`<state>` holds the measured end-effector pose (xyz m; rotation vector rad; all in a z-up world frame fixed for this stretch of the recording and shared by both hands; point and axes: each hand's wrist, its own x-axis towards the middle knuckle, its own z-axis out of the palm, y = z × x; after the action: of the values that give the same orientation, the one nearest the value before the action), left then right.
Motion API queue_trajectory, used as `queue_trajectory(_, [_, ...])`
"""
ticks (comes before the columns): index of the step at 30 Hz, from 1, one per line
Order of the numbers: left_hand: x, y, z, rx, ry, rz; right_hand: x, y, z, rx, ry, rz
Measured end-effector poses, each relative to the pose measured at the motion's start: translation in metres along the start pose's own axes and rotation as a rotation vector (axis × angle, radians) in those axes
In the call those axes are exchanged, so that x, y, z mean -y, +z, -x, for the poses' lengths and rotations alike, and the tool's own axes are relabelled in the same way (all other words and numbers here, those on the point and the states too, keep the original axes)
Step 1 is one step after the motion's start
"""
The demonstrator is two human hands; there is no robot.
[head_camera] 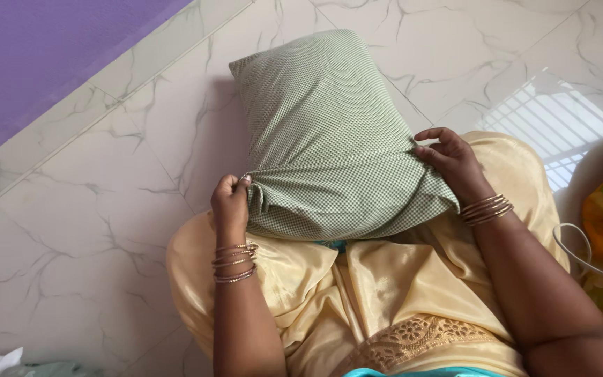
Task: The person sits on the floor and puts a green patterned pillowcase onto a white pillow. They adjust the fabric, smooth the surface, and ensure the pillow is fully enclosed. The person then repeats the process with a second pillow and a pink patterned pillowcase.
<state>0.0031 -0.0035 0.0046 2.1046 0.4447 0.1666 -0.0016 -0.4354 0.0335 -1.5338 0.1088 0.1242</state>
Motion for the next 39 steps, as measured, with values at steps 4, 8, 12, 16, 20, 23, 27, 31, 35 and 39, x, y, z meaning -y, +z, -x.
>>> queue_trajectory(4, [-0.011, 0.001, 0.004, -0.116, 0.09, -0.139, -0.003, 0.001, 0.001, -0.025, -0.02, 0.0])
queue_trajectory(8, [-0.011, 0.006, 0.018, -0.314, 0.414, -0.201, 0.01, 0.005, 0.006, -0.055, 0.016, 0.01])
queue_trajectory(12, [-0.006, 0.005, 0.019, -0.096, 0.162, -0.094, 0.019, 0.008, 0.01, -0.073, 0.032, 0.094])
queue_trajectory(16, [0.003, 0.002, 0.011, -0.063, 0.181, 0.161, 0.006, 0.0, 0.005, -0.064, 0.055, 0.09])
queue_trajectory(20, [-0.008, -0.002, 0.016, -0.023, 0.129, 0.25, -0.011, 0.004, -0.004, -0.123, -0.041, 0.286])
queue_trajectory(23, [-0.022, -0.009, 0.029, 0.276, 0.099, 0.179, -0.012, 0.022, -0.007, -0.177, -0.031, 0.435])
queue_trajectory(27, [-0.028, -0.018, 0.041, 0.586, 0.365, -0.011, -0.003, 0.031, -0.007, -0.129, -0.011, 0.465])
queue_trajectory(31, [-0.02, 0.001, 0.039, 0.58, 0.431, -0.243, -0.006, 0.029, -0.01, -0.072, 0.162, 0.514])
queue_trajectory(35, [-0.016, 0.036, 0.019, 0.434, 0.455, -0.447, -0.034, 0.036, -0.011, 0.111, 0.14, 0.362])
queue_trajectory(39, [-0.017, 0.059, -0.028, 0.159, 0.348, -0.575, -0.07, 0.071, 0.009, 0.26, 0.249, 0.324])
